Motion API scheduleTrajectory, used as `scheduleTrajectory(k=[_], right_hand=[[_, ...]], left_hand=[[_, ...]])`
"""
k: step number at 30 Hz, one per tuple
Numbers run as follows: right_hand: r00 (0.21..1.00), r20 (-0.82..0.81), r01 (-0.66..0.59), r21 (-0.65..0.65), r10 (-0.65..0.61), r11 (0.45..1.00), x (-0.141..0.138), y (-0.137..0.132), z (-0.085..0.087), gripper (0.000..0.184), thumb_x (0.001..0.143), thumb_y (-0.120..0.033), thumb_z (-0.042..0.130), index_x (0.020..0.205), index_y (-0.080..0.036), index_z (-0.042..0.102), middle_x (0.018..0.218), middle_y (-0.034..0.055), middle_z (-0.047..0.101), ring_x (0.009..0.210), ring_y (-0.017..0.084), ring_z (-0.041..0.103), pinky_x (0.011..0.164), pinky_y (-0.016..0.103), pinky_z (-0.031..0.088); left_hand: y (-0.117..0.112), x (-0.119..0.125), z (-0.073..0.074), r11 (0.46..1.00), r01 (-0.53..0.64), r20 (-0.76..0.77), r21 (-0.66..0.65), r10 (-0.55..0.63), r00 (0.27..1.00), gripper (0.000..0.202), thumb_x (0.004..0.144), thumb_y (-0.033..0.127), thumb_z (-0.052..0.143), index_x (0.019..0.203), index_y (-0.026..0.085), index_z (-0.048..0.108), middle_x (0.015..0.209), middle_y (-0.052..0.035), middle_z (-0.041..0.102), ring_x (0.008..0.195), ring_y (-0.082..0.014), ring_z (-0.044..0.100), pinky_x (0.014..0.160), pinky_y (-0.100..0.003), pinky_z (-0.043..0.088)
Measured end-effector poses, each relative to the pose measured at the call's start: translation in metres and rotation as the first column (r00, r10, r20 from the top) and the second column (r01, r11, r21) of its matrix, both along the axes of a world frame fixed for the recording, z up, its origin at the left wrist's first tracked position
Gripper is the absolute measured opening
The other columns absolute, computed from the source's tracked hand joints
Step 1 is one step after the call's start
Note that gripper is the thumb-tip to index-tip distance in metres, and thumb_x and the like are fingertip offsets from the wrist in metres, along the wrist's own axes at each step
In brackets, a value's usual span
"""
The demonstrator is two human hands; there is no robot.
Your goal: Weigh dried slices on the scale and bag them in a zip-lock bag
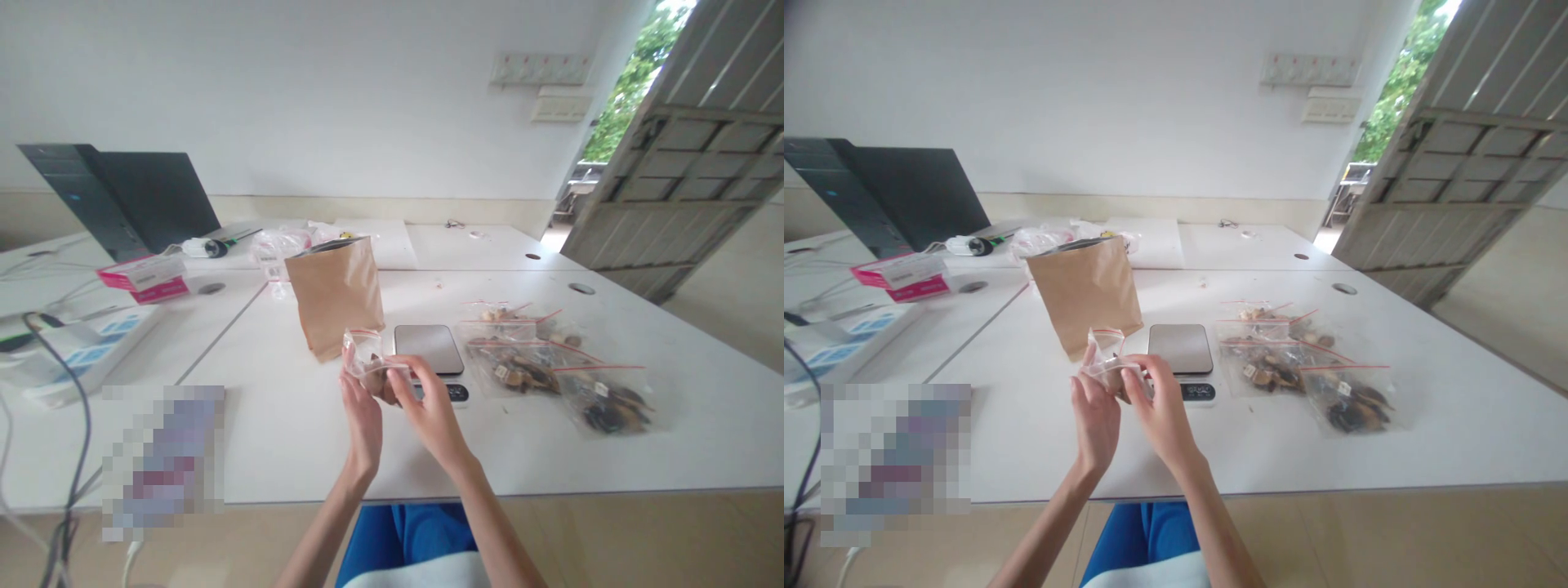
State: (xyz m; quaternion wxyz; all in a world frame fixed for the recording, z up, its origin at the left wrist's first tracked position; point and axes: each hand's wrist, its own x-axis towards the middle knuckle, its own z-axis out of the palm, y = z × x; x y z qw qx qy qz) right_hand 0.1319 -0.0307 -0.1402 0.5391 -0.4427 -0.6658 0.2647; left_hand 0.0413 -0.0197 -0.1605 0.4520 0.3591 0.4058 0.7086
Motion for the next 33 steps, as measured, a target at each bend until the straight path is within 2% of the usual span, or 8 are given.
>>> scheduleTrajectory(k=[3,5,8,11,19,23,29,33], right_hand=[[0.997,-0.078,0.026,-0.031,-0.028,0.999,0.008,-0.001,0.001,0.021,0.091,-0.034,0.047,0.097,-0.021,0.062,0.097,0.0064,0.069,0.095,0.020,0.063,0.086,0.032,0.048],[0.990,-0.127,0.053,-0.053,-0.059,0.997,0.015,-0.003,-0.002,0.022,0.090,-0.036,0.048,0.096,-0.021,0.063,0.098,0.0070,0.069,0.095,0.021,0.064,0.085,0.032,0.048],[0.980,-0.162,0.101,-0.087,-0.114,0.991,0.019,-0.007,-0.009,0.025,0.091,-0.039,0.047,0.096,-0.021,0.063,0.097,0.0074,0.070,0.094,0.021,0.064,0.083,0.031,0.049],[0.978,-0.157,0.124,-0.093,-0.138,0.988,0.021,-0.009,-0.014,0.031,0.092,-0.043,0.040,0.095,-0.021,0.062,0.097,0.0075,0.070,0.095,0.021,0.064,0.085,0.032,0.049],[0.937,-0.155,0.297,-0.120,-0.313,0.947,0.030,-0.010,-0.023,0.040,0.091,-0.049,0.037,0.082,-0.020,0.062,0.079,0.0083,0.069,0.078,0.022,0.064,0.072,0.032,0.050],[0.913,-0.197,0.337,-0.127,-0.357,0.933,0.032,-0.010,-0.029,0.041,0.090,-0.052,0.039,0.079,-0.019,0.062,0.077,0.0074,0.070,0.073,0.020,0.063,0.068,0.029,0.048],[0.907,-0.312,0.225,-0.212,-0.284,0.951,0.039,-0.007,-0.040,0.037,0.085,-0.052,0.050,0.093,-0.018,0.063,0.081,0.0062,0.070,0.078,0.020,0.065,0.069,0.028,0.050],[0.885,-0.352,0.221,-0.260,-0.305,0.940,0.042,-0.008,-0.042,0.038,0.081,-0.053,0.055,0.091,-0.017,0.064,0.083,0.0072,0.070,0.077,0.021,0.065,0.066,0.029,0.051]], left_hand=[[-0.002,-0.015,-0.008,0.993,-0.119,-0.056,-0.021,0.118,0.991,0.055,0.087,0.059,0.028,0.130,0.027,0.042,0.146,-0.0084,0.037,0.133,-0.0199,0.037,0.100,-0.033,0.039],[0.000,-0.028,-0.013,0.979,-0.192,-0.130,-0.060,0.183,0.974,0.050,0.086,0.055,0.039,0.127,0.026,0.046,0.142,-0.0081,0.040,0.132,-0.0199,0.037,0.100,-0.032,0.038],[0.002,-0.040,-0.013,0.997,-0.037,-0.177,-0.068,0.025,0.984,0.040,0.085,0.050,0.047,0.109,0.020,0.060,0.118,-0.0084,0.061,0.115,-0.0203,0.053,0.097,-0.030,0.040],[-0.002,-0.041,-0.009,0.991,0.103,-0.186,-0.080,-0.116,0.976,0.040,0.086,0.050,0.047,0.099,0.016,0.064,0.097,-0.0079,0.068,0.087,-0.0177,0.063,0.080,-0.027,0.046],[-0.006,-0.040,-0.007,0.998,0.026,-0.177,-0.064,-0.037,0.984,0.032,0.083,0.046,0.054,0.080,0.015,0.065,0.072,-0.0047,0.068,0.065,-0.0141,0.061,0.058,-0.021,0.043],[-0.006,-0.045,-0.012,0.991,0.085,-0.224,-0.103,-0.106,0.969,0.035,0.083,0.047,0.052,0.085,0.015,0.066,0.076,-0.0059,0.071,0.066,-0.0139,0.062,0.058,-0.021,0.044],[-0.011,-0.049,-0.015,0.973,0.182,-0.283,-0.142,-0.216,0.934,0.036,0.085,0.047,0.047,0.093,0.017,0.066,0.095,-0.0060,0.070,0.078,-0.0157,0.064,0.064,-0.022,0.046],[-0.012,-0.048,-0.014,0.973,0.172,-0.339,-0.156,-0.216,0.916,0.038,0.085,0.049,0.046,0.087,0.016,0.066,0.088,-0.0059,0.069,0.074,-0.0164,0.064,0.062,-0.024,0.046]])
